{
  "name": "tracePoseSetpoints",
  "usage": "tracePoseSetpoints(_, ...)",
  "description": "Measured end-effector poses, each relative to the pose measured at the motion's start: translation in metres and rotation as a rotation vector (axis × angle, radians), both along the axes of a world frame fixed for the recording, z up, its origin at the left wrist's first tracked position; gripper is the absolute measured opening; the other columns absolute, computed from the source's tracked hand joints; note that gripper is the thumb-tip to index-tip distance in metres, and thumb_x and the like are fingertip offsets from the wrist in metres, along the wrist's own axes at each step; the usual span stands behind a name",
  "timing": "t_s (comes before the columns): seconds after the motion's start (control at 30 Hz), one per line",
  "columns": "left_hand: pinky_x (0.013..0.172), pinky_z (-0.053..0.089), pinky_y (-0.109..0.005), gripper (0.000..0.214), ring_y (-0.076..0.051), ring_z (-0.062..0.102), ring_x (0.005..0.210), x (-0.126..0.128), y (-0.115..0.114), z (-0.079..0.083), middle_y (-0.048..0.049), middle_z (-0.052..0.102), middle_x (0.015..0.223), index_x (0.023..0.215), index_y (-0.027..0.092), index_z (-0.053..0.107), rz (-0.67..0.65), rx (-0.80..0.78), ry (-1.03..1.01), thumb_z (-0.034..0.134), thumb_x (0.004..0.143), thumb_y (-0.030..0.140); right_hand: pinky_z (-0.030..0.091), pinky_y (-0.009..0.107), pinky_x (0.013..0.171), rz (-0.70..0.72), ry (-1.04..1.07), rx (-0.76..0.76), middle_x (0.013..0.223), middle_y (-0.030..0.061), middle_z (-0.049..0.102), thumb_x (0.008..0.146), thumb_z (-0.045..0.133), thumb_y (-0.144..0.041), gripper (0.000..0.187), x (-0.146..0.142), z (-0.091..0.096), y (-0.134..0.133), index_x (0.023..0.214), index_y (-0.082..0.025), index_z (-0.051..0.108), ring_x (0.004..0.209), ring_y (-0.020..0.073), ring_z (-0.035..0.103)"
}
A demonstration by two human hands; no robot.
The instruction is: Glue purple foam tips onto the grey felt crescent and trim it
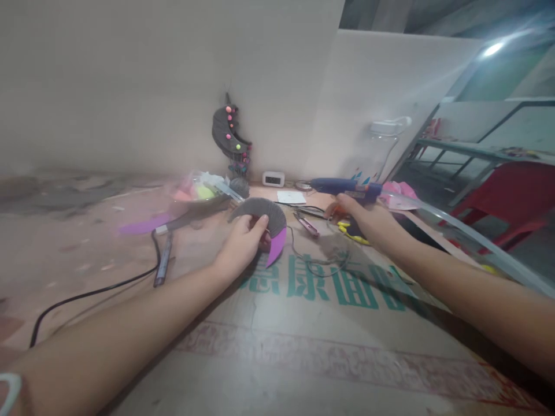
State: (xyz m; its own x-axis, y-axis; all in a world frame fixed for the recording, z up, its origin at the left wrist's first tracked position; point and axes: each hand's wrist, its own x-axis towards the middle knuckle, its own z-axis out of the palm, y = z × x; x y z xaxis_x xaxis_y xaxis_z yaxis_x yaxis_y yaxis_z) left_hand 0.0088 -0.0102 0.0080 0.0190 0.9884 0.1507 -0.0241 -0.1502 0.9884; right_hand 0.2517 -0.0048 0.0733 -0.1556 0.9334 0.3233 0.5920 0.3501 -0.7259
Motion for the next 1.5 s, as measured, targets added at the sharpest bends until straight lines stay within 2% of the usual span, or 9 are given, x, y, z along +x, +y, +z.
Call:
tracePoseSetpoints(0.17,0.055,0.047,-0.025,0.033,-0.012,0.056,0.055,-0.001,0.003,-0.003,-0.0001,0.059,0.063,0.076,0.017,0.052,-0.007,0.023,0.017,0.058,0.083,0.048,0.051,0.026,0.072,-0.084,-0.181,-0.034,0.091,0.0072,0.074,0.087,0.057,-0.047,0.034,-0.002,0.009,0.056,0.091,-0.018,0.073,0.083,0.0193,0.067)
tracePoseSetpoints(0.37,0.057,0.046,-0.025,0.037,-0.013,0.058,0.055,-0.001,0.004,-0.005,0.0003,0.060,0.061,0.075,0.017,0.052,0.024,0.005,0.064,0.059,0.080,0.053,0.050,0.027,0.077,-0.218,-0.271,-0.067,0.098,0.0085,0.074,0.084,0.064,-0.041,0.035,-0.010,-0.017,0.134,0.105,-0.014,0.070,0.091,0.0213,0.067)
tracePoseSetpoints(0.63,0.054,0.045,-0.025,0.039,-0.013,0.057,0.053,0.001,0.000,-0.001,-0.0001,0.060,0.061,0.074,0.016,0.052,0.005,0.014,0.030,0.062,0.077,0.054,0.049,0.025,0.077,-0.174,-0.342,-0.082,0.097,0.0089,0.074,0.084,0.065,-0.039,0.031,-0.008,-0.041,0.164,0.102,-0.014,0.071,0.089,0.0201,0.067)
tracePoseSetpoints(0.9,0.056,0.045,-0.025,0.037,-0.013,0.057,0.054,0.001,0.001,-0.001,-0.0003,0.060,0.061,0.073,0.016,0.052,-0.010,0.030,0.057,0.060,0.079,0.052,0.049,0.029,0.084,-0.139,-0.423,-0.048,0.106,0.0120,0.073,0.085,0.064,-0.041,0.040,0.007,-0.029,0.141,0.112,-0.012,0.069,0.096,0.0249,0.067)
tracePoseSetpoints(1.03,0.054,0.044,-0.025,0.037,-0.012,0.056,0.052,0.001,0.001,-0.001,0.0004,0.059,0.059,0.073,0.017,0.052,-0.016,0.029,0.054,0.060,0.080,0.053,0.047,0.034,0.092,-0.127,-0.446,-0.019,0.116,0.0135,0.070,0.090,0.055,-0.046,0.047,0.006,-0.026,0.099,0.125,-0.015,0.063,0.108,0.0290,0.064)
tracePoseSetpoints(1.2,0.056,0.046,-0.024,0.033,-0.012,0.056,0.055,0.002,-0.001,0.001,0.0001,0.059,0.062,0.075,0.017,0.052,0.000,0.050,0.072,0.058,0.082,0.048,0.045,0.037,0.099,0.029,-0.167,0.270,0.118,0.0096,0.068,0.088,0.058,-0.033,0.027,-0.019,-0.029,0.037,0.106,-0.017,0.069,0.113,0.0233,0.059)
tracePoseSetpoints(1.3,0.056,0.045,-0.024,0.033,-0.012,0.056,0.055,0.002,-0.002,0.002,0.0009,0.058,0.062,0.076,0.017,0.052,0.002,0.046,0.076,0.059,0.082,0.049,0.054,0.032,0.074,0.171,0.092,-0.013,0.125,0.0098,0.062,0.083,0.063,-0.032,0.039,-0.037,-0.036,0.011,0.119,-0.019,0.060,0.083,0.0161,0.065)
tracePoseSetpoints(1.4,0.057,0.045,-0.025,0.032,-0.013,0.057,0.057,0.001,-0.002,0.001,0.0009,0.058,0.063,0.078,0.017,0.053,0.001,0.068,0.107,0.058,0.083,0.048,0.049,0.026,0.051,0.318,0.334,-0.312,0.135,0.0119,0.054,0.082,0.064,-0.031,0.053,-0.048,-0.044,-0.001,0.131,-0.022,0.047,0.054,0.0061,0.056)
tracePoseSetpoints(1.5,0.059,0.045,-0.026,0.032,-0.013,0.057,0.060,0.000,0.000,-0.002,-0.0001,0.059,0.066,0.078,0.017,0.054,0.001,0.101,0.173,0.054,0.086,0.048,0.045,0.024,0.048,0.389,0.363,-0.430,0.105,0.0064,0.068,0.081,0.064,-0.028,0.056,-0.050,-0.050,-0.004,0.133,-0.021,0.043,0.049,0.0069,0.055)
